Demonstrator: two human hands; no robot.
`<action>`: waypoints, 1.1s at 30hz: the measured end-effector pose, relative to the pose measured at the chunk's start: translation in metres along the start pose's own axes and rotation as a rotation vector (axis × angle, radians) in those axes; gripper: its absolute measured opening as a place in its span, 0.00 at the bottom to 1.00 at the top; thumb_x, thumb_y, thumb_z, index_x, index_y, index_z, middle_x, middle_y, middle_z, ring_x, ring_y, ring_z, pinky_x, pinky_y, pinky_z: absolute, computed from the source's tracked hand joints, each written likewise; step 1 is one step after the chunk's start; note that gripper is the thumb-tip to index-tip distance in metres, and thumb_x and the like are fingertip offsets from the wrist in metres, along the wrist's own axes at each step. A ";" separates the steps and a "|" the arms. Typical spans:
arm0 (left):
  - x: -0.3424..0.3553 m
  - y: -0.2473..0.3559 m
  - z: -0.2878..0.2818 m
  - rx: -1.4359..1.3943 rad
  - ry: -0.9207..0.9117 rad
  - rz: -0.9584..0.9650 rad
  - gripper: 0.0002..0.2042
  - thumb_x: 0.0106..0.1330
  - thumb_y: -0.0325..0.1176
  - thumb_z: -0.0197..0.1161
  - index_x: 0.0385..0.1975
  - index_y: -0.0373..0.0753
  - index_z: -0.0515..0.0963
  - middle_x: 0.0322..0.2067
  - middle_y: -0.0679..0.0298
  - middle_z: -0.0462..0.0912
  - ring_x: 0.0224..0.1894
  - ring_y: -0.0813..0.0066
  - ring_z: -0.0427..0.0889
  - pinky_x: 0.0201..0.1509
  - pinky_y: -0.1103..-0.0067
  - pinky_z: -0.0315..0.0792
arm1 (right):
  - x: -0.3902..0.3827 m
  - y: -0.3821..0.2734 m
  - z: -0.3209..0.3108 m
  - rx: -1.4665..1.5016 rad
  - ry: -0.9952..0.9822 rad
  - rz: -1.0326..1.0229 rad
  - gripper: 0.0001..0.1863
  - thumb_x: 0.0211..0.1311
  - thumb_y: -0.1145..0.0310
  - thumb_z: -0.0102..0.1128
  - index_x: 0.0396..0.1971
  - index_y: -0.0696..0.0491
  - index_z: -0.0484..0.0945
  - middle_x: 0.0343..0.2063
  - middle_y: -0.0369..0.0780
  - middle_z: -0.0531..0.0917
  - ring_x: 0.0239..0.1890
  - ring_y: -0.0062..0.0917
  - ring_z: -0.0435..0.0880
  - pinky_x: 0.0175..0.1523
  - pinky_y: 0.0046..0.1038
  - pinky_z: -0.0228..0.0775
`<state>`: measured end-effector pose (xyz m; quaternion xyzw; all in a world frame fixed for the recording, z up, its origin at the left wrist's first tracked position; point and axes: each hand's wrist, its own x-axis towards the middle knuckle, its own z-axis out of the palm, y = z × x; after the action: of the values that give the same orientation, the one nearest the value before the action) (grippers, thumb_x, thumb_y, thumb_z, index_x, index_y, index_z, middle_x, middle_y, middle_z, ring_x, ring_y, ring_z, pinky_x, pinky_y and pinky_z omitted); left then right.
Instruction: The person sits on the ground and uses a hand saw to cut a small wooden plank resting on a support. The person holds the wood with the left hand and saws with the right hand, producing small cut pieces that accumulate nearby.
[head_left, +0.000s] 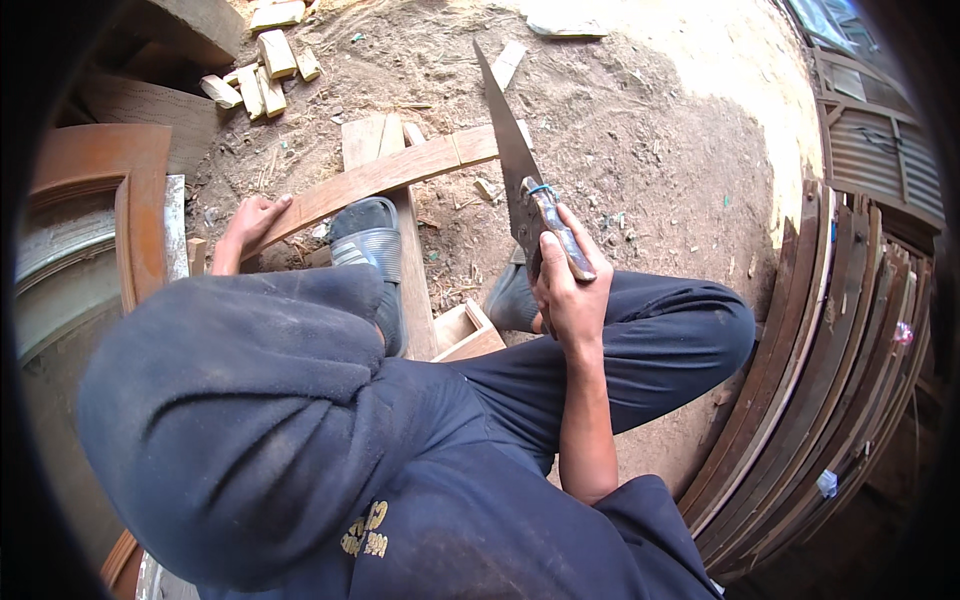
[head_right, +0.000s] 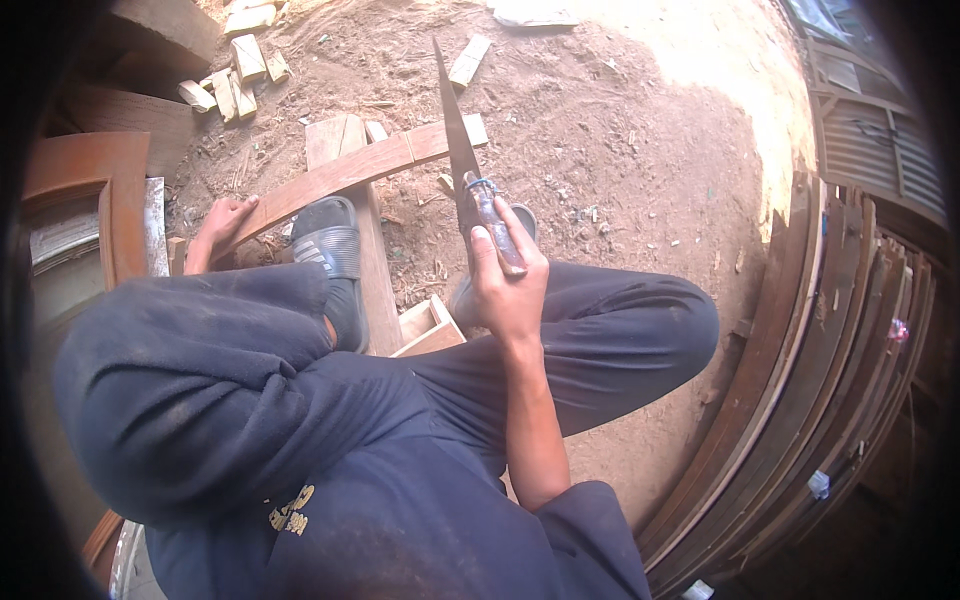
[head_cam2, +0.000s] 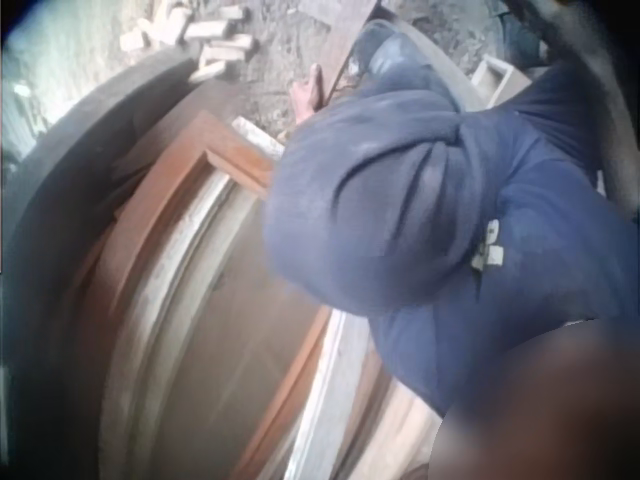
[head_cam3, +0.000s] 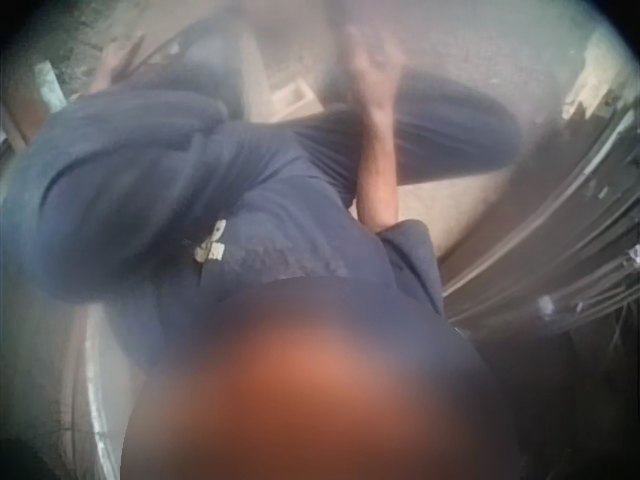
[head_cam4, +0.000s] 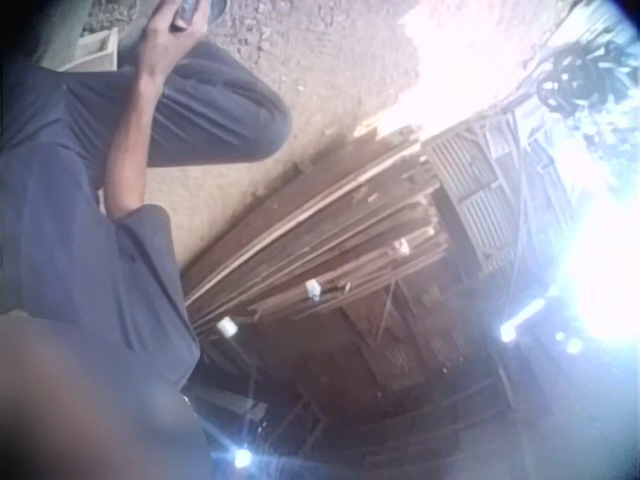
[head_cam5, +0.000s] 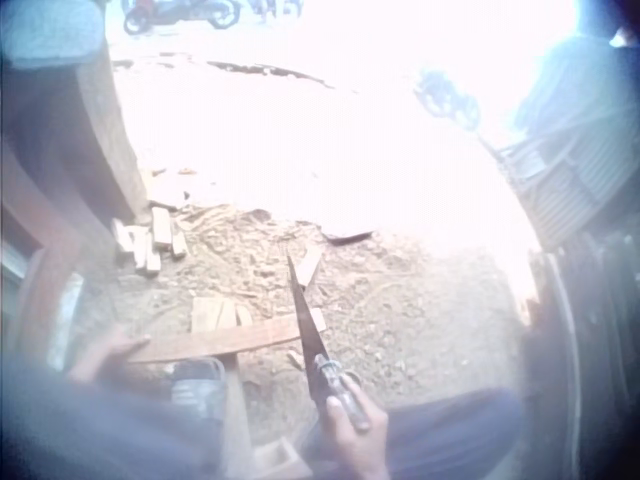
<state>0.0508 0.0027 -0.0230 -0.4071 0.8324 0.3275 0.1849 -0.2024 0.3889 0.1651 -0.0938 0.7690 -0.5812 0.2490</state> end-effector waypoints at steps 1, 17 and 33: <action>-0.001 0.002 0.001 -0.001 0.010 -0.004 0.33 0.62 0.62 0.54 0.16 0.33 0.81 0.13 0.54 0.78 0.17 0.69 0.76 0.26 0.68 0.68 | 0.000 0.001 -0.001 0.025 0.013 0.027 0.21 0.62 0.74 0.58 0.55 0.64 0.71 0.33 0.39 0.82 0.30 0.13 0.77 0.33 0.16 0.68; 0.015 -0.011 -0.005 -0.237 -0.213 -0.128 0.40 0.59 0.71 0.48 0.22 0.30 0.83 0.21 0.49 0.82 0.25 0.63 0.82 0.36 0.65 0.74 | 0.002 -0.001 0.005 0.067 -0.004 0.069 0.21 0.64 0.74 0.57 0.56 0.65 0.70 0.33 0.36 0.81 0.31 0.12 0.76 0.33 0.15 0.68; 0.036 0.005 -0.034 -0.190 -0.471 -0.401 0.41 0.57 0.74 0.45 0.57 0.44 0.74 0.55 0.47 0.75 0.55 0.60 0.75 0.52 0.61 0.70 | -0.002 -0.004 0.003 0.012 -0.007 0.047 0.22 0.63 0.74 0.58 0.56 0.64 0.71 0.32 0.35 0.81 0.30 0.11 0.75 0.33 0.15 0.67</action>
<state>0.0240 -0.0387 -0.0169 -0.4914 0.6358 0.4459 0.3942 -0.2000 0.3861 0.1687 -0.0763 0.7665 -0.5796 0.2660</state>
